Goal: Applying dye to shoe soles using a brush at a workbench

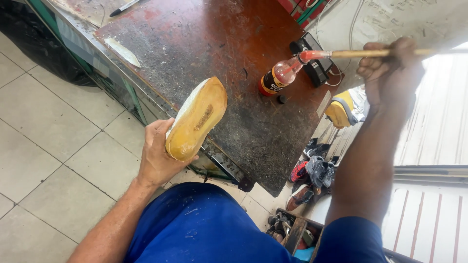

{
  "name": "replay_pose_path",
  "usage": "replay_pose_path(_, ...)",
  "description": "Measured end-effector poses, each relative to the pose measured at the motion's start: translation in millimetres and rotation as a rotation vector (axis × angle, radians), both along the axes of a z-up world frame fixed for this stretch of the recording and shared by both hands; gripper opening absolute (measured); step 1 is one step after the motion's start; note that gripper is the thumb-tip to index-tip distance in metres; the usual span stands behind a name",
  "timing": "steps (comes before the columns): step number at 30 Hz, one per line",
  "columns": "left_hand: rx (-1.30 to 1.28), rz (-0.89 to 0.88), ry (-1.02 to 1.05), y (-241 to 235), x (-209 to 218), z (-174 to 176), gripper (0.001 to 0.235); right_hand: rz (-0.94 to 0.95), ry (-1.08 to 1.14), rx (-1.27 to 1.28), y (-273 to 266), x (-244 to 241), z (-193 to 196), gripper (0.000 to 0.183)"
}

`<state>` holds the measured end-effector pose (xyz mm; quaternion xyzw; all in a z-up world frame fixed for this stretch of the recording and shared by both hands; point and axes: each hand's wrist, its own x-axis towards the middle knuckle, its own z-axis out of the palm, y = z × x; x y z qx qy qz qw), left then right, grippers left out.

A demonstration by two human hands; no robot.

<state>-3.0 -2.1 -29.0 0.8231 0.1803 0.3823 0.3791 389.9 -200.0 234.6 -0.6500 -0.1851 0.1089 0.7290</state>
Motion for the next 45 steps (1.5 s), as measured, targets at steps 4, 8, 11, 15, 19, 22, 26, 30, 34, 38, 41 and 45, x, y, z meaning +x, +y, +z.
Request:
replay_pose_path(4, -0.02, 0.017, 0.023, 0.5, 1.3, 2.2, 0.112, -0.008, 0.093, 0.188, -5.5, 16.2, -45.2, 0.024)
replay_pose_path(8, 0.008, 0.098, 0.034, -6.7, 0.1, 7.1, 0.103, -0.094, 0.095, 0.005, 16.1, -14.8, -48.3, 0.019)
replay_pose_path(11, 0.009, 0.181, 0.091, -10.7, 0.2, 10.2, 0.101, -0.073, -0.175, -0.019, -15.0, 88.0, -45.9, 0.02)
replay_pose_path(15, 0.085, 0.252, 0.082, -12.1, 4.1, 16.1, 0.098, -0.075, -0.153, 0.077, -53.5, 120.1, -54.7, 0.015)
replay_pose_path(19, 0.038, 0.283, -0.044, -10.7, 5.8, 22.7, 0.085, -0.025, -0.14, 0.279, -70.1, 135.8, -49.8, 0.022)
replay_pose_path(22, 0.089, 0.279, -0.065, -10.1, 8.8, 13.8, 0.083, 0.038, -0.123, 0.396, -64.3, 138.8, -44.7, 0.035)
replay_pose_path(26, 0.116, 0.264, -0.074, -7.7, 10.6, 6.5, 0.086, -0.092, 0.194, 0.28, -14.8, 14.6, -73.5, 0.041)
replay_pose_path(30, 0.103, 0.25, -0.065, -6.1, 11.3, 9.2, 0.086, -0.058, 0.375, 0.256, -2.9, 15.2, -92.4, 0.053)
replay_pose_path(34, 0.086, 0.231, -0.106, -7.2, 12.5, 10.3, 0.087, 0.194, 0.055, 0.197, -32.5, 142.7, -40.8, 0.041)
replay_pose_path(38, 0.083, 0.234, -0.092, -5.8, 12.3, 16.0, 0.085, 0.152, -0.213, 0.131, -46.1, 231.3, 35.8, 0.08)
replay_pose_path(41, 0.086, 0.23, -0.105, -4.8, 11.7, 18.1, 0.085, 0.166, -0.373, -0.004, -84.1, 233.7, 50.5, 0.076)
replay_pose_path(45, 0.147, 0.238, -0.16, 4.5, 19.4, 24.7, 0.084, 0.22, -0.543, -0.194, -125.5, 215.9, 34.2, 0.07)
